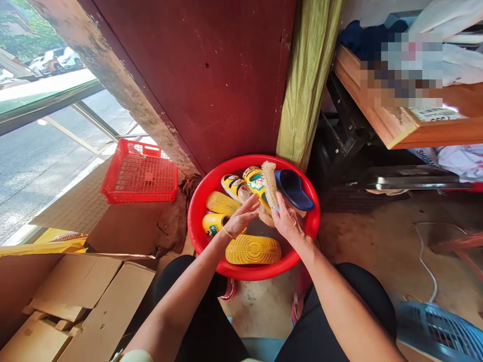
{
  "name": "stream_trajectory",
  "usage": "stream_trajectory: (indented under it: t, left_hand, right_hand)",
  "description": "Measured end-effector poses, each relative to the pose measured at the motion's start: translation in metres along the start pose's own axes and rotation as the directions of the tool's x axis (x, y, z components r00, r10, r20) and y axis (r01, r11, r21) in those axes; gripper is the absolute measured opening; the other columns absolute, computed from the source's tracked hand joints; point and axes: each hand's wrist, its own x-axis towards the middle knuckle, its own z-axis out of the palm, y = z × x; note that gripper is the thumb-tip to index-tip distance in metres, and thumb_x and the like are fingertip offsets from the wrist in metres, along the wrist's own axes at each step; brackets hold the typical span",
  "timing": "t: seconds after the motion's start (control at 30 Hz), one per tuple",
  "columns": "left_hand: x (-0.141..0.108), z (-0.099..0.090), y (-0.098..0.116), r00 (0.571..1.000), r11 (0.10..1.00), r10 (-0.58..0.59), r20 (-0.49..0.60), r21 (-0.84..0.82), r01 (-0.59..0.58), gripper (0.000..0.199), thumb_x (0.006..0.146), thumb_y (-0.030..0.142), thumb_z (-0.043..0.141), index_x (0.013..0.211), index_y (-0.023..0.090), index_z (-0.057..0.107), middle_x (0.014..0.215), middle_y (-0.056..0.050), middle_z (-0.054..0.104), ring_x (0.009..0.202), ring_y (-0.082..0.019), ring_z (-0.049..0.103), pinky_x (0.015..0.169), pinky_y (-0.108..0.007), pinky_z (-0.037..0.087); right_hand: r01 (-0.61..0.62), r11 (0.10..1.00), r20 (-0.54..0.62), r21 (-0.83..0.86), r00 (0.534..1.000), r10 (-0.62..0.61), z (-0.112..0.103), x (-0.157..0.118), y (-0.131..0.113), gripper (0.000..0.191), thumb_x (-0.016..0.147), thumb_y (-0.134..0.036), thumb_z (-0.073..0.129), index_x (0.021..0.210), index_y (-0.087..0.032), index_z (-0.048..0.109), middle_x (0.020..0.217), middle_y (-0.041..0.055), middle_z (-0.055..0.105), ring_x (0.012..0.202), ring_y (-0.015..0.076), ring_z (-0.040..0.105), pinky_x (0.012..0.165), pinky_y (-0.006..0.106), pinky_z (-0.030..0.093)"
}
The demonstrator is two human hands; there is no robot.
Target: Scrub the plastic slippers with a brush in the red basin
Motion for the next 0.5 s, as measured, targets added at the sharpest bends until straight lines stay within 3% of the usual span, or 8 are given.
stream_trajectory:
  t: [0.13, 0.27, 0.5]
  left_hand:
    - [-0.004, -0.001, -0.001, 1.000, 1.000, -0.001, -0.010, 0.029, 0.002, 0.079, 0.076, 0.024, 0.075, 0.149, 0.036, 0.047, 0.164, -0.002, 0.032, 0.153, -0.035, 0.022, 0.121, -0.053, 0.023]
    - [-0.005, -0.001, -0.001, 0.999, 0.999, 0.002, -0.045, 0.053, 0.001, 0.080, 0.073, 0.023, 0.078, 0.148, 0.032, 0.050, 0.164, -0.004, 0.033, 0.151, -0.037, 0.026, 0.121, -0.055, 0.024]
    - [-0.010, -0.001, 0.002, 0.997, 0.996, -0.026, -0.073, 0.079, 0.032, 0.079, 0.073, 0.023, 0.079, 0.147, 0.032, 0.051, 0.163, -0.005, 0.034, 0.149, -0.038, 0.030, 0.119, -0.056, 0.027]
  right_hand:
    - [-0.054, 0.994, 0.067, 0.098, 0.997, 0.048, 0.009, 0.000, -0.005, 0.066, 0.094, -0.029, 0.046, 0.156, -0.012, 0.030, 0.139, 0.0174, 0.062, 0.112, 0.0301, 0.069, 0.089, 0.039, 0.058]
    - [-0.119, 0.977, 0.131, 0.177, 0.987, 0.096, 0.016, 0.003, -0.011, 0.076, 0.092, -0.031, 0.052, 0.159, -0.012, 0.021, 0.130, 0.0182, 0.068, 0.106, 0.0318, 0.071, 0.088, 0.041, 0.058]
    - [-0.078, 0.992, 0.148, 0.101, 0.987, 0.062, 0.023, 0.012, -0.006, 0.074, 0.092, -0.030, 0.051, 0.158, -0.013, 0.021, 0.139, 0.0186, 0.061, 0.110, 0.0315, 0.069, 0.089, 0.041, 0.056]
